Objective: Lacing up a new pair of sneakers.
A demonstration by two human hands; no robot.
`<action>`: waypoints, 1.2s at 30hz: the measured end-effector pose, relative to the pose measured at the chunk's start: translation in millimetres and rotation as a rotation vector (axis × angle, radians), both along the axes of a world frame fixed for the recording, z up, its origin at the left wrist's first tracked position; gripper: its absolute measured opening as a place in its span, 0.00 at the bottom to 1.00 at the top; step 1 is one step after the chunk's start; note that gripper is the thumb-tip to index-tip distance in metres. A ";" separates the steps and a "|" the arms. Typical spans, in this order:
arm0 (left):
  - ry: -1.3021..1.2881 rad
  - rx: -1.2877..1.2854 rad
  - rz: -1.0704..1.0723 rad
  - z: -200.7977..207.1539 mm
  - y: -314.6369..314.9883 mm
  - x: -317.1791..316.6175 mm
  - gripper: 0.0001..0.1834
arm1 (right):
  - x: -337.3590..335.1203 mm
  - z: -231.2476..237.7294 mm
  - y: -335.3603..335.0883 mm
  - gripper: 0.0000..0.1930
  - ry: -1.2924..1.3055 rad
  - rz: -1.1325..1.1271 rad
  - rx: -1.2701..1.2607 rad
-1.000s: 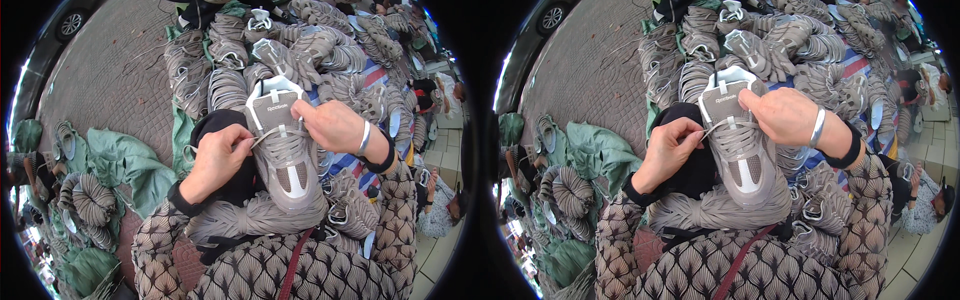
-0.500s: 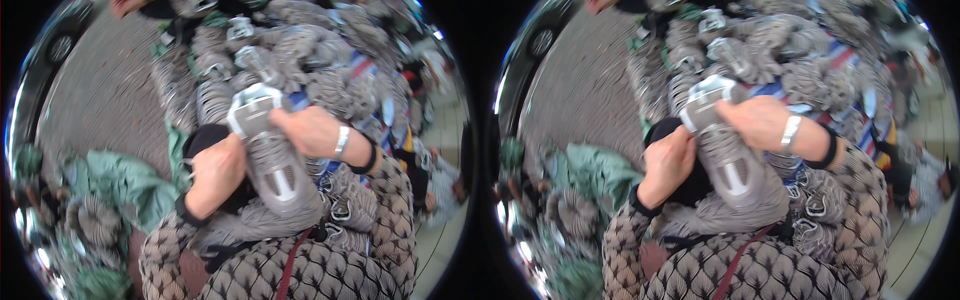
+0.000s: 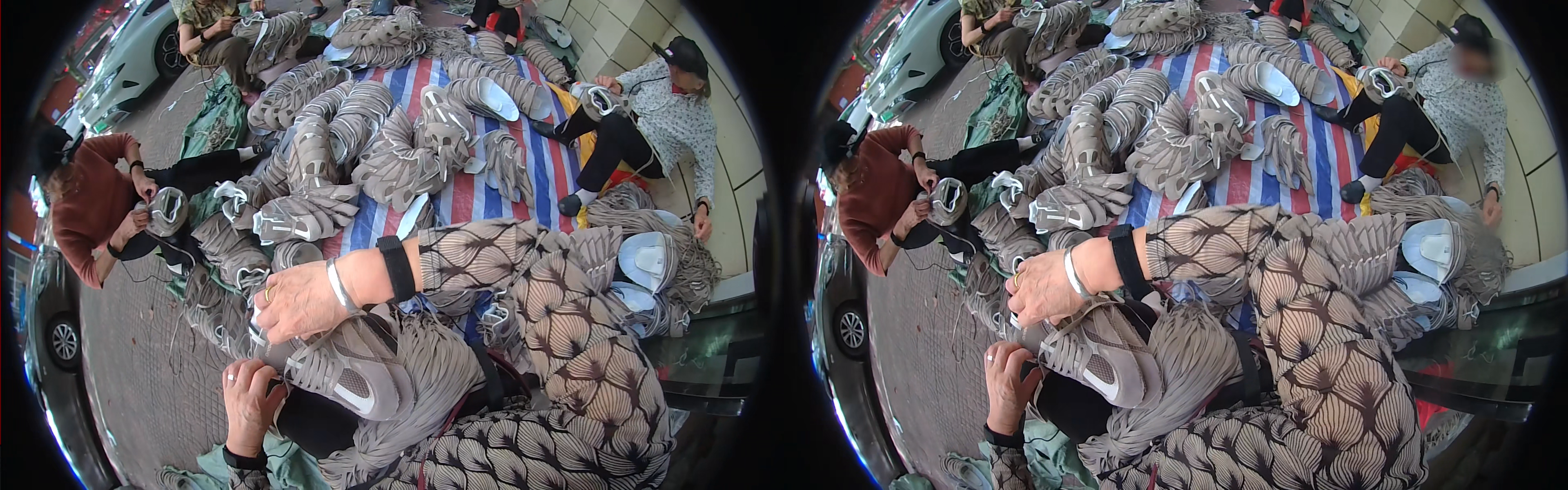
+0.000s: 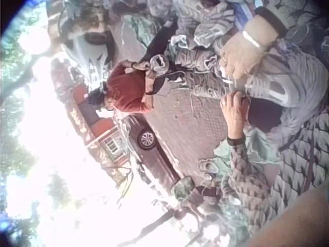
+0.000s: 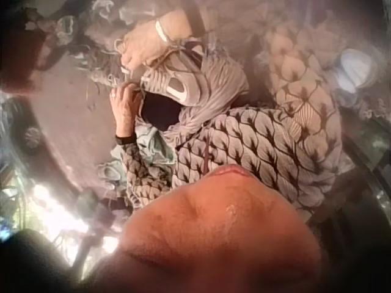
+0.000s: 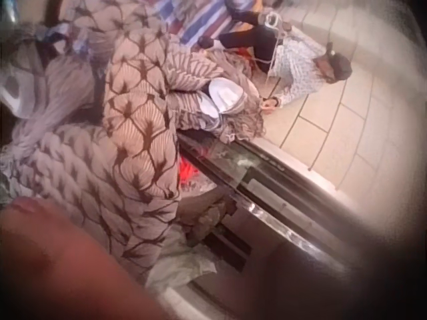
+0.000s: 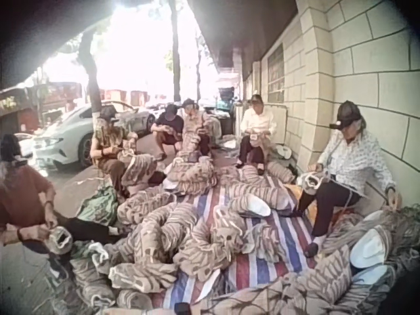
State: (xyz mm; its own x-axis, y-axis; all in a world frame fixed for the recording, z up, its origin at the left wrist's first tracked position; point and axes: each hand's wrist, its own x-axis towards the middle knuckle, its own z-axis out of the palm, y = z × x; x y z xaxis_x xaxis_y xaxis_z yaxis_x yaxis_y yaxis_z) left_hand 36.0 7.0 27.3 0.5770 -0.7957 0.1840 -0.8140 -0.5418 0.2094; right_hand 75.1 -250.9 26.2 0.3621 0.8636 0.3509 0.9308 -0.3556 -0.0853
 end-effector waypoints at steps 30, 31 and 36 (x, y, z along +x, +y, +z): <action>0.728 -0.942 0.531 11.4 5.1 78.5 0.10 | 87.0 21.2 99.2 0.11 1.659 -0.462 0.489; 0.584 -0.946 0.557 9.3 7.3 80.6 0.12 | 93.6 18.9 102.4 0.10 1.629 -0.439 0.550; 1.173 -1.135 0.233 12.4 -25.7 98.4 0.21 | 249.0 24.3 47.9 0.11 2.065 0.184 0.873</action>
